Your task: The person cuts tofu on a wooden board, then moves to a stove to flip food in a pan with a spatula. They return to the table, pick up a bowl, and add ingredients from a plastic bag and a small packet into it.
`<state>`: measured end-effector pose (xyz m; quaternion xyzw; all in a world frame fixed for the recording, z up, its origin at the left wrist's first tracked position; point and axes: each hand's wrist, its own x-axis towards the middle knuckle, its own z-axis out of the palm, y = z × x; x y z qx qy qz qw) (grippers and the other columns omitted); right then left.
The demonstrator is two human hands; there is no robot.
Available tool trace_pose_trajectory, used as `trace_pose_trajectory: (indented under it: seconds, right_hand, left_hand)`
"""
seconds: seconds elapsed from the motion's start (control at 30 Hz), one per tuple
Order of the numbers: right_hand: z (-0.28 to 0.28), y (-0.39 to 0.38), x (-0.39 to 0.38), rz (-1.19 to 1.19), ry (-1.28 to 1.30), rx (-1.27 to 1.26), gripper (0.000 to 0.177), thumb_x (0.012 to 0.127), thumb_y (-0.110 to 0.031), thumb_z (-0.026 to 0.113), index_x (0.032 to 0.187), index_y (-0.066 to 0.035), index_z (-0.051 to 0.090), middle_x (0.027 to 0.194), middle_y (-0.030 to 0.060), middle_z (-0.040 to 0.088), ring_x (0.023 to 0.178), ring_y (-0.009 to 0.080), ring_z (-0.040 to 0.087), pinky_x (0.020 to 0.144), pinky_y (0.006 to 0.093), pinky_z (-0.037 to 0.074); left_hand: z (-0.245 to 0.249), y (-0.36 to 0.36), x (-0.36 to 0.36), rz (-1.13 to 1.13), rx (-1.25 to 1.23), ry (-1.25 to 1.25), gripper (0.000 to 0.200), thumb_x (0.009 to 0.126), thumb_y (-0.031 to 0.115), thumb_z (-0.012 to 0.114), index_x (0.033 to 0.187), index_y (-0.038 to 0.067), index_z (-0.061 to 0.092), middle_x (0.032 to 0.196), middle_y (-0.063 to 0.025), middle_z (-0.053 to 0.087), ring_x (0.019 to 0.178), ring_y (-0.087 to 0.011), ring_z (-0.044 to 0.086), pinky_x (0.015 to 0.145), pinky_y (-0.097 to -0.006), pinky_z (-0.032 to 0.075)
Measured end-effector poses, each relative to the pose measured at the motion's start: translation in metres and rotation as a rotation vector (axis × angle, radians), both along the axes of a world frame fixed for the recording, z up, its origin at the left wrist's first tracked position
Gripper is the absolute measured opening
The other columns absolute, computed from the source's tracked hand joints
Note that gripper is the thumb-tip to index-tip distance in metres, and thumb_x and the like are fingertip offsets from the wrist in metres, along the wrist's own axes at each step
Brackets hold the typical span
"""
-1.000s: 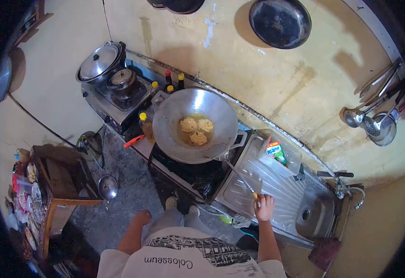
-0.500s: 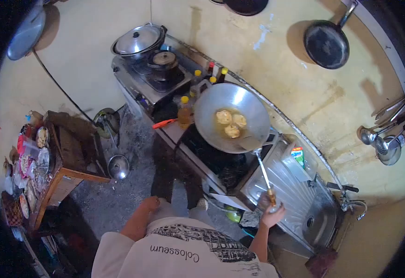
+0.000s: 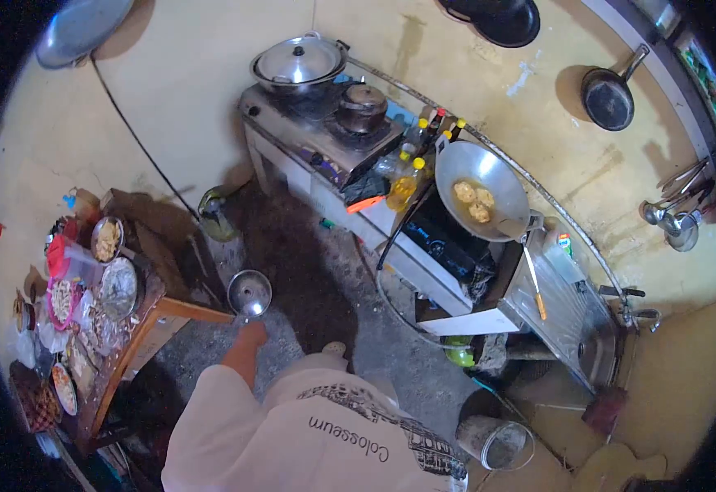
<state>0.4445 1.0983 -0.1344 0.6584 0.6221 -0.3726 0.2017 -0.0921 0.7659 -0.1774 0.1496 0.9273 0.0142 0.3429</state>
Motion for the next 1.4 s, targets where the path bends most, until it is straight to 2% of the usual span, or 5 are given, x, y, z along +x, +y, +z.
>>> trace_pose_trajectory:
  seconds: [0.4,0.47,0.57,1.3,1.4]
  right_hand:
    - [-0.037,-0.119,0.05,-0.429,0.679,-0.101,0.03,0.086,-0.033,0.049,0.106,-0.012,0.058,0.104,0.0061,0.061,0.093,0.0264,0.056,0.077,0.0415,0.046]
    - [-0.038,-0.158,0.029,-0.369,0.706,0.137,0.023,0.086,-0.026,0.056,0.097,-0.006,0.052,0.067,0.0064,0.056,0.045,0.0125,0.048,0.036,0.0239,0.037]
    - [-0.027,-0.244,0.018,-0.274,0.4,0.064,0.021,0.086,-0.022,0.056,0.101,-0.007,0.058,0.083,0.0104,0.063,0.074,0.0233,0.059,0.067,0.0365,0.047]
    - [-0.057,-0.479,-0.242,1.144,0.195,0.341,0.029,0.09,-0.026,0.043,0.106,-0.006,0.058,0.102,0.0155,0.061,0.096,0.0303,0.058,0.077,0.044,0.047]
    - [0.029,-0.546,-0.386,0.357,0.786,-0.084,0.036,0.089,-0.039,0.052,0.106,-0.008,0.055,0.09,0.0028,0.057,0.068,0.013,0.053,0.056,0.0258,0.045]
  left_hand:
    - [0.079,-0.093,0.084,-0.2,0.187,-0.212,0.04,0.081,0.032,0.052,0.111,0.007,0.061,0.11,-0.0192,0.061,0.103,-0.0344,0.058,0.087,-0.0424,0.046]
    - [0.084,-0.128,0.107,-0.296,0.183,-0.243,0.04,0.082,0.032,0.052,0.113,0.008,0.06,0.109,-0.0189,0.061,0.102,-0.0336,0.059,0.088,-0.0417,0.046]
    - [0.072,-0.199,0.126,-0.4,0.082,-0.246,0.037,0.081,0.032,0.054,0.108,0.009,0.063,0.106,-0.0184,0.062,0.1,-0.0331,0.06,0.087,-0.042,0.047]
    - [0.1,-0.609,0.134,0.204,0.38,-0.338,0.041,0.081,0.034,0.055,0.112,0.008,0.059,0.113,-0.0167,0.059,0.102,-0.0321,0.059,0.087,-0.0414,0.046]
    - [0.116,-0.632,0.136,0.297,0.623,-0.295,0.038,0.084,0.033,0.054,0.111,0.007,0.059,0.107,-0.0165,0.062,0.098,-0.0303,0.06,0.086,-0.0393,0.045]
